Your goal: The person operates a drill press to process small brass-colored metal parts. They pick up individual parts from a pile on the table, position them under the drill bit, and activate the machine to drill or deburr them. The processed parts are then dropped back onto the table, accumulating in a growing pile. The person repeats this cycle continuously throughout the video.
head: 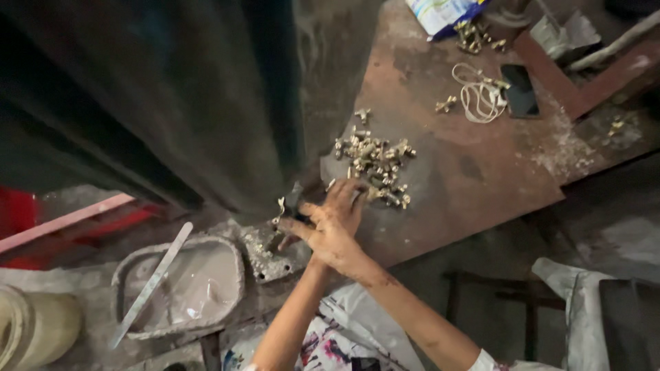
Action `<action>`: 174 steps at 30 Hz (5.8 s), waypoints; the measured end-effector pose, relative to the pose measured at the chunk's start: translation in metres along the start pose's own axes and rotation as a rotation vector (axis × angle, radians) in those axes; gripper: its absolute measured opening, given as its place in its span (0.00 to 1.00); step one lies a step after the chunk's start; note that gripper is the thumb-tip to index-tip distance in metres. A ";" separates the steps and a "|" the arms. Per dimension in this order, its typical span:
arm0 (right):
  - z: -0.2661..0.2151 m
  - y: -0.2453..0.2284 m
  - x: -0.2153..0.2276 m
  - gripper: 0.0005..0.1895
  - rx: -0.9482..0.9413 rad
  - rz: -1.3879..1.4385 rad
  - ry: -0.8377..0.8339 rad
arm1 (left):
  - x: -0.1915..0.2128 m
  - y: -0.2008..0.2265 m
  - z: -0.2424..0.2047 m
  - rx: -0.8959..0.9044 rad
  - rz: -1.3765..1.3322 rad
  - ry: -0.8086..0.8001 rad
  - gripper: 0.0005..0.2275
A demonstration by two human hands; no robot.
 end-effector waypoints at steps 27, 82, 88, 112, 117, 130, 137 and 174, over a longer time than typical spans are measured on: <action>0.014 -0.045 -0.001 0.17 0.201 0.359 -0.552 | 0.066 -0.007 -0.209 1.112 -1.393 0.165 0.17; -0.016 -0.013 -0.013 0.06 0.089 0.553 -0.001 | 0.286 0.013 -0.157 0.386 0.376 0.021 0.10; -0.016 -0.026 -0.016 0.07 0.130 0.549 -0.036 | 0.247 -0.017 -0.163 0.494 0.489 -0.167 0.11; -0.012 -0.009 -0.008 0.13 0.171 0.444 -0.035 | 0.199 0.028 -0.161 0.293 -0.047 0.302 0.10; -0.015 -0.021 -0.008 0.11 0.141 0.482 -0.034 | 0.208 0.033 -0.146 0.299 -0.030 0.280 0.08; -0.011 -0.018 -0.004 0.12 0.180 0.335 0.056 | 0.214 0.018 -0.102 0.379 -0.125 0.279 0.16; -0.014 -0.028 -0.004 0.12 0.231 0.249 0.029 | 0.208 -0.011 -0.174 0.755 -1.012 0.590 0.21; -0.056 0.007 0.009 0.18 0.100 -0.293 -0.182 | 0.214 0.038 -0.097 0.397 -0.183 0.058 0.14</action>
Point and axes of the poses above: each hand's wrist, its own z-axis towards the middle knuckle, its own x-axis out of the back of the hand, y = z × x, the point moved 9 cm from there along z, towards the middle knuckle, and after that the axes turned 7 degrees about -z, right-handed, at the moved point
